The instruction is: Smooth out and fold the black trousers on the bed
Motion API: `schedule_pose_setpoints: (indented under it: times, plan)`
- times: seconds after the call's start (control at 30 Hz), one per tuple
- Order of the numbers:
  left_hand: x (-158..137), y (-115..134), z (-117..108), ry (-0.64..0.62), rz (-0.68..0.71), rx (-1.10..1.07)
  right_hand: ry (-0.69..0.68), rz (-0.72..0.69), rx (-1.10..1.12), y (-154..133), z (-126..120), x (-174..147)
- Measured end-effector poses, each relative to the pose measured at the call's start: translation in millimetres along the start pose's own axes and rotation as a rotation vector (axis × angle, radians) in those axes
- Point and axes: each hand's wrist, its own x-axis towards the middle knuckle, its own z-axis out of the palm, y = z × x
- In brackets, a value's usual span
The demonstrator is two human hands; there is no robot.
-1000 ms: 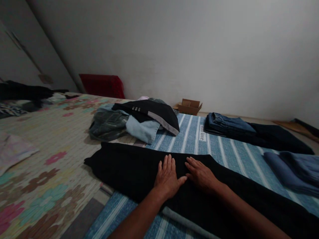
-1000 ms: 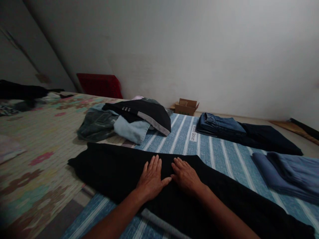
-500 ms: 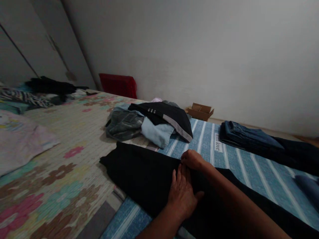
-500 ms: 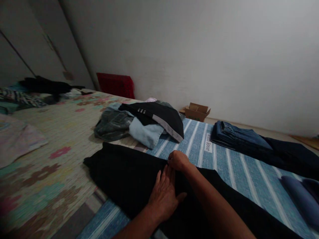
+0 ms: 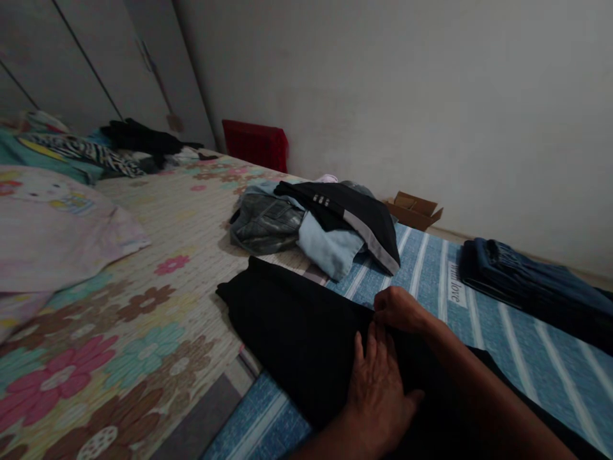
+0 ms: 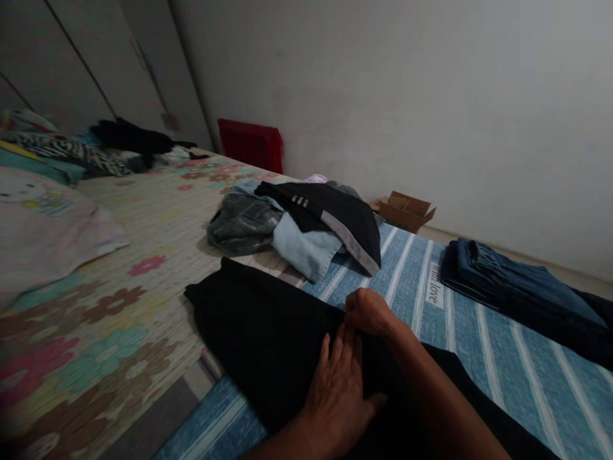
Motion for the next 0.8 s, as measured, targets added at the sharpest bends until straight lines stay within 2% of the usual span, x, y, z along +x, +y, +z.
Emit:
schedule_pose_setpoints:
  times: [0.23, 0.47, 0.8]
  plan:
    - [0, 1, 2, -0.006, -0.001, 0.019, -0.048, -0.075, 0.102, 7, 1, 3]
    - [-2, 1, 6, -0.013, -0.003, 0.026, -0.177, -0.068, 0.22, 12, 1, 10]
    - [-2, 0, 9, 0.049, 0.011, 0.049, -0.293, -0.064, 0.393, 14, 1, 17]
